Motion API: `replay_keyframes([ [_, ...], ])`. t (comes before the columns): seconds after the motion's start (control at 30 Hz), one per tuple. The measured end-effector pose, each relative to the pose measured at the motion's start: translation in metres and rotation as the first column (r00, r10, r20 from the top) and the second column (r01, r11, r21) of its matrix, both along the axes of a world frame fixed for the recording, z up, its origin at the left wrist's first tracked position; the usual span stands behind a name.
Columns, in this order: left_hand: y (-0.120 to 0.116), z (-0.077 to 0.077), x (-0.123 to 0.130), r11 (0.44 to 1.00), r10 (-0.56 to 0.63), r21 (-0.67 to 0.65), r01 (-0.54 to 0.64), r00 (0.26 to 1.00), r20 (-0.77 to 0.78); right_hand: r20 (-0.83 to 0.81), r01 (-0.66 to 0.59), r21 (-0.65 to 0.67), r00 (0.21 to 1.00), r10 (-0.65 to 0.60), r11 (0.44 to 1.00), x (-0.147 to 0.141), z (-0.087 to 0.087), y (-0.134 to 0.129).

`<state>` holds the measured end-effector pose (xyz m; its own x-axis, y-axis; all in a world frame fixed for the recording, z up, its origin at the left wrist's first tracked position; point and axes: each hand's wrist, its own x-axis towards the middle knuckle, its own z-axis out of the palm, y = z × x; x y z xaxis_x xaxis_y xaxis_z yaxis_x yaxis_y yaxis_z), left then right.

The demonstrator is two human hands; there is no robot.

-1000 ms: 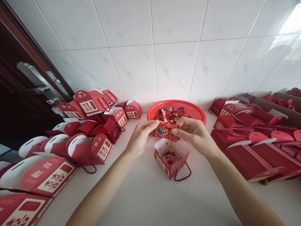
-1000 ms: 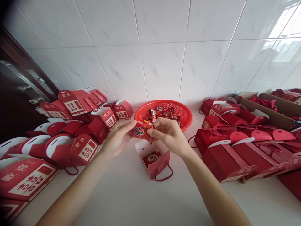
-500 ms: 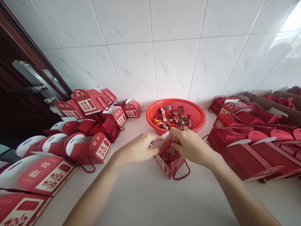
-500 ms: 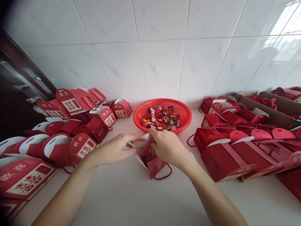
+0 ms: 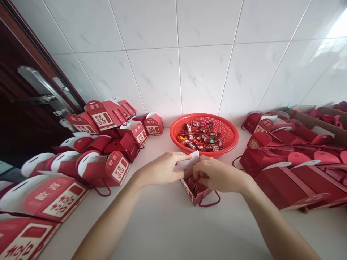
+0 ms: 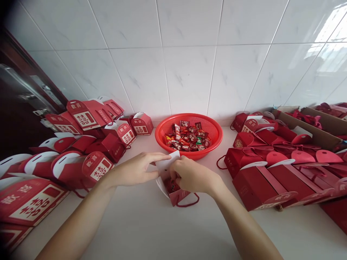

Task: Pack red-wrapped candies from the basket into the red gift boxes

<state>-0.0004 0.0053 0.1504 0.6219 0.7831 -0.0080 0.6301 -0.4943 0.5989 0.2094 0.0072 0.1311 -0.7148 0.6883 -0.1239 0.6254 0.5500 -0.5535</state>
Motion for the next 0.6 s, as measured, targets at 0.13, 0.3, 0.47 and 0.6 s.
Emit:
replay_keyframes([
  [0.13, 0.0014, -0.003, -0.0012, 1.0, 0.017, -0.006, -0.016, 0.999, 0.033, 0.038, 0.044, -0.03, 0.998, -0.043, 0.999, 0.0009, 0.0011, 0.0017],
  [0.3, 0.0005, -0.0045, -0.0025, 0.999, 0.04, -0.022, -0.038, 0.998, 0.057, 0.049, 0.038, 0.02, 0.998, -0.039, 0.999, 0.0029, -0.0007, 0.0021],
  [0.47, 0.0003, -0.0051, -0.0018, 1.0, 0.018, -0.012, -0.018, 0.999, 0.044, 0.01, 0.027, 0.052, 1.0, -0.028, 0.998, 0.0042, 0.0012, -0.0003],
  [0.6, 0.0013, -0.007, -0.0013, 1.0, -0.001, 0.003, 0.001, 0.998, 0.066, 0.067, -0.102, 0.025, 0.993, 0.1, 0.994, 0.0, 0.0031, -0.0008],
])
